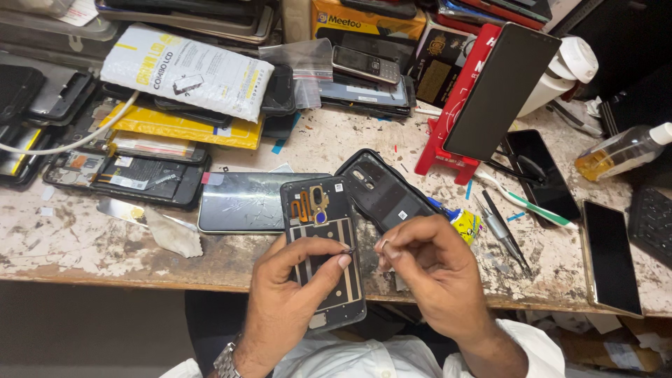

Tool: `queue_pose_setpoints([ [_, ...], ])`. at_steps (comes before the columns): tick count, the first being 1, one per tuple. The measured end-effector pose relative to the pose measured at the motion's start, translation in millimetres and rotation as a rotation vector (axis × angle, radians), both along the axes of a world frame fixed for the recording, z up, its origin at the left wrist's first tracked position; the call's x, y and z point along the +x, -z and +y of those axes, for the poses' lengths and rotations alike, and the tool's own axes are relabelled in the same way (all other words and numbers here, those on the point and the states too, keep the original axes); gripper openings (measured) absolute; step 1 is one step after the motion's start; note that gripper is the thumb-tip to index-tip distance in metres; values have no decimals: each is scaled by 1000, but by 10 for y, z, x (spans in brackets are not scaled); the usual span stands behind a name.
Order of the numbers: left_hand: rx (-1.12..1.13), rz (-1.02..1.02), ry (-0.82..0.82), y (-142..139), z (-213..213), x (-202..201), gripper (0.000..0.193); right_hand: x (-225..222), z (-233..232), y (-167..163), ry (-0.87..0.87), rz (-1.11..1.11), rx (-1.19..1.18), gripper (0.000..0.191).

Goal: The person uses a screwdriver to remove screws from the back of a disassembled smartphone, then applies adhesive from a tube to the phone frame. The person handles the phone casing and a separate back cover, placing them on the workbench.

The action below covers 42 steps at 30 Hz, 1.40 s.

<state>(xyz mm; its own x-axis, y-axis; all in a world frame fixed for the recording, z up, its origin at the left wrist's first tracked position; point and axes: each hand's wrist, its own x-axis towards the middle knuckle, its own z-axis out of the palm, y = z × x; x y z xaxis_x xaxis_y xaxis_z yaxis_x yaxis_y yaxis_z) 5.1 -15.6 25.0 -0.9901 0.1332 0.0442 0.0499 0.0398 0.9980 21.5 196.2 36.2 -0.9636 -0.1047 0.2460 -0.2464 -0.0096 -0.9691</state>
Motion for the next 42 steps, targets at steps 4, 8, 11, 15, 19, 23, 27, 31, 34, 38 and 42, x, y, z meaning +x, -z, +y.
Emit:
queue_pose_setpoints([
  [4, 46, 152, 1, 22, 6, 10, 13, -5, -22, -136, 62, 100, 439, 18],
  [8, 49, 187, 15, 23, 12, 28, 14, 3, -123, -201, 94, 362, 640, 20],
  [11, 54, 99, 8, 17, 7, 37, 17, -52, -138, -214, 66, 673, 764, 22],
  [15, 19, 100, 22, 34, -19, -18, 11, -193, -22, -247, -5, 1003, 887, 33],
  [19, 93, -25, 133, 62, -50, -49, 12, -269, -1, -234, -40, 1090, 929, 37],
  [23, 122, -98, 124, 72, -58, -51, 10, -271, -12, -210, -71, 1043, 910, 36],
  [27, 98, -117, 59, 59, -21, -51, 11, -176, -20, -132, 54, 741, 770, 28],
  [31, 65, -53, 34, 36, 9, -38, 11, -31, -45, 33, 167, 138, 184, 21],
  [34, 46, 3, 24, 23, 17, -33, 11, 1, 51, 90, 161, -94, 80, 29],
  [38, 45, 6, 28, 12, 13, -41, 11, -53, 104, 161, 67, -201, -88, 18],
  [42, 32, -43, 28, 2, 13, -42, 12, -90, 116, 199, 4, -236, -243, 13],
])
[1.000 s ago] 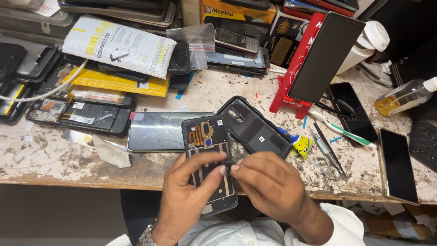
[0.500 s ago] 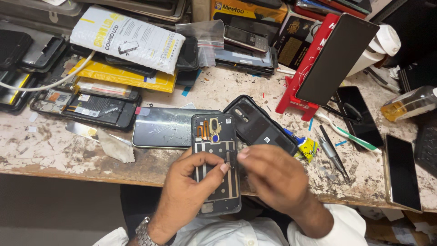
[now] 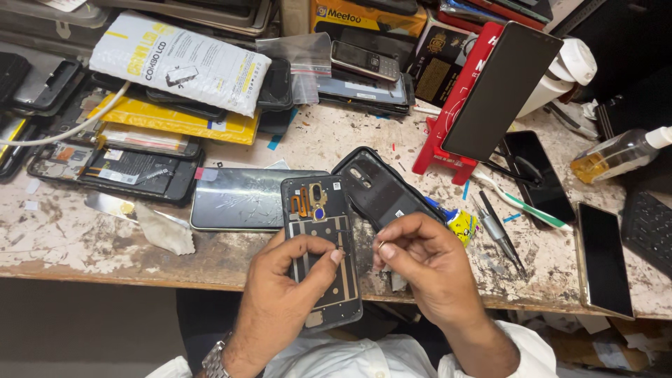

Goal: The person uses a screwdriver to remove screws from the back of a disassembled smartphone, then applies adhesive from a tube to the phone frame. The person handles the phone casing and a separate back cover, placing them on the workbench.

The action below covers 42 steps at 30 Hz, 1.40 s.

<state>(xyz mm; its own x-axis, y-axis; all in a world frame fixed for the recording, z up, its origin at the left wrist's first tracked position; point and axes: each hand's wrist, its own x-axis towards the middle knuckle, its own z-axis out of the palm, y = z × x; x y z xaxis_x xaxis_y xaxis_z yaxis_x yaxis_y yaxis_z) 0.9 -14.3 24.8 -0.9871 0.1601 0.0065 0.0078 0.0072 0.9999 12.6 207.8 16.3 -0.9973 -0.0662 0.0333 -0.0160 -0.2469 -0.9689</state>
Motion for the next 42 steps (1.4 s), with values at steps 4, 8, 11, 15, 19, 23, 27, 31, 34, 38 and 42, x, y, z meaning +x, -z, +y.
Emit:
queue_pose_setpoints([
  [4, 3, -15, 6, -6, 3, -2, 12, -10, 39, 21, -23, -16, -85, 10],
  [8, 11, 20, 7, -14, 8, 5, 12, -18, 77, 34, 42, 45, 82, 12],
  [11, -23, 60, -3, -25, 12, 14, 12, -9, 108, 17, -21, 62, 118, 12],
  [15, -14, 20, 9, -38, 21, 17, 12, -21, 115, -4, -53, 48, 156, 14],
  [19, -60, 57, 6, -43, 26, 22, 13, -52, 92, -29, -61, -50, 173, 14],
  [23, -93, 120, 18, -43, 22, 26, 14, -44, 42, -75, -92, -36, 297, 13],
  [27, -105, 85, 42, -45, 7, 20, 15, -59, -46, -103, -97, -77, 414, 19],
  [31, -83, 48, 65, -47, 0, 18, 15, -80, -116, -128, -67, -82, 453, 27],
  [34, -64, 44, 74, -47, 8, 25, 14, -95, -149, -156, -102, -61, 434, 27],
  [38, -97, 47, 66, -55, 25, 33, 14, -106, -168, -240, -132, -32, 456, 32],
  [42, -119, 132, 55, -75, 26, 39, 13, -132, -142, -371, -181, 15, 588, 37],
])
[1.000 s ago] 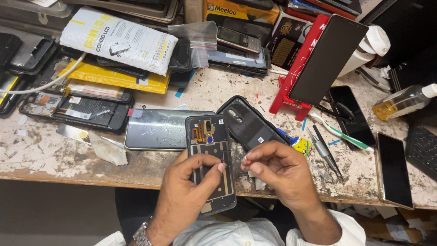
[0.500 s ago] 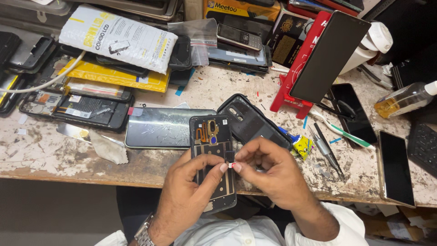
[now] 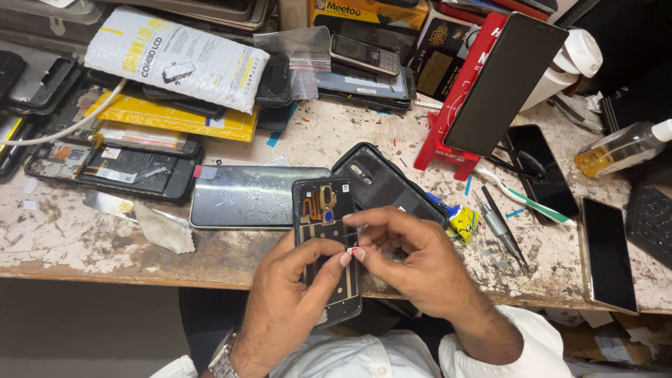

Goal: The person uses a screwdriver to remove screws from the back of a disassembled smartphone, then applies adhesive from a tube to the phone frame. The person handles the phone casing and a separate back cover, placing them on the workbench.

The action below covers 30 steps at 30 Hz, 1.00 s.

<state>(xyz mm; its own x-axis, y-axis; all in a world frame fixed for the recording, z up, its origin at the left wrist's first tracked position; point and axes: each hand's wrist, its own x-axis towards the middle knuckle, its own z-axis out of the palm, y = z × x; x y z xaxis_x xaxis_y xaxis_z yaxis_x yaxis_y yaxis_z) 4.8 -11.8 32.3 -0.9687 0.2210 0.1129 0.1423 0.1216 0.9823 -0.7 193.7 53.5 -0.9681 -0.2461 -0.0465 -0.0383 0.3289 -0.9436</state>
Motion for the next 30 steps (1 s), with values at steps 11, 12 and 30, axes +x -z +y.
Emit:
queue_pose_setpoints([
  [11, -8, -34, -9, 6, 2, -6, 14, -49, -39, -74, -35, 14, 66, 26],
  [12, 0, -21, -8, 6, 3, -4, 14, -47, -41, -65, -32, 2, 35, 26],
  [30, 90, -130, 2, -9, -53, -52, 10, -35, 7, 102, -21, -178, -215, 32],
])
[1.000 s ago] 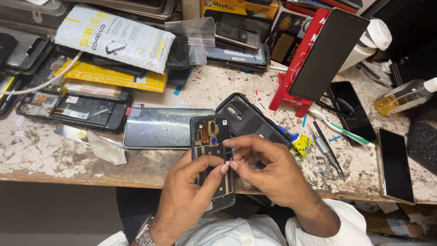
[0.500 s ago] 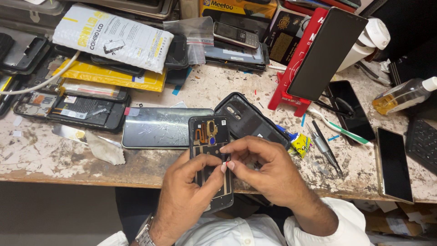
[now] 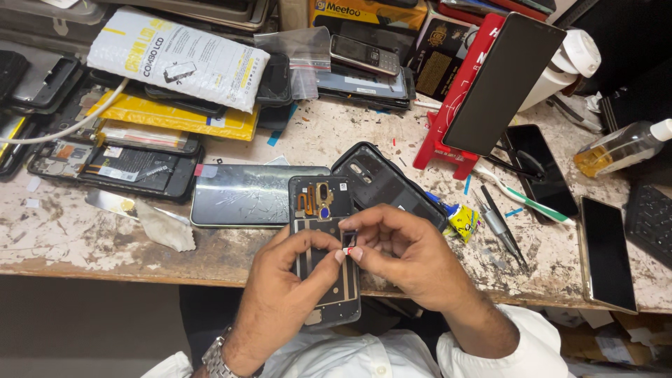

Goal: The person uses a screwdriver to remove screws from the back of a disassembled smartphone, then applies adhesive from a tube to the phone frame. The person handles the phone casing and a separate back cover, placing them on the workbench.

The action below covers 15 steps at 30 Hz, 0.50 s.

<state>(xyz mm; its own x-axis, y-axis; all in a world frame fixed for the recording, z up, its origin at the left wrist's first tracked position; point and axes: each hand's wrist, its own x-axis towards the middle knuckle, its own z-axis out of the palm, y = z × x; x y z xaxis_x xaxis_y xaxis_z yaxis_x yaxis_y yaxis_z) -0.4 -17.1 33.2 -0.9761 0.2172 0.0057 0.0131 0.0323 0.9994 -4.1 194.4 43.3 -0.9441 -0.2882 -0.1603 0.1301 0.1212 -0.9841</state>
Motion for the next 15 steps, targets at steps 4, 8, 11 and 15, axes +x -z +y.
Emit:
queue_pose_setpoints([
  [4, -38, -11, -12, -19, 16, -3, 9, 26, -13, -17, -24, 38, 3, 32],
  [8, -30, -49, -20, -37, 37, 0, 9, 22, -72, -52, 11, 70, 18, 29],
  [11, -79, 59, -66, -22, 51, 16, 10, 36, -128, -85, 44, 188, 149, 27],
  [15, -118, -11, -62, 47, 51, 27, 11, 108, -144, -100, 81, 377, 407, 24],
])
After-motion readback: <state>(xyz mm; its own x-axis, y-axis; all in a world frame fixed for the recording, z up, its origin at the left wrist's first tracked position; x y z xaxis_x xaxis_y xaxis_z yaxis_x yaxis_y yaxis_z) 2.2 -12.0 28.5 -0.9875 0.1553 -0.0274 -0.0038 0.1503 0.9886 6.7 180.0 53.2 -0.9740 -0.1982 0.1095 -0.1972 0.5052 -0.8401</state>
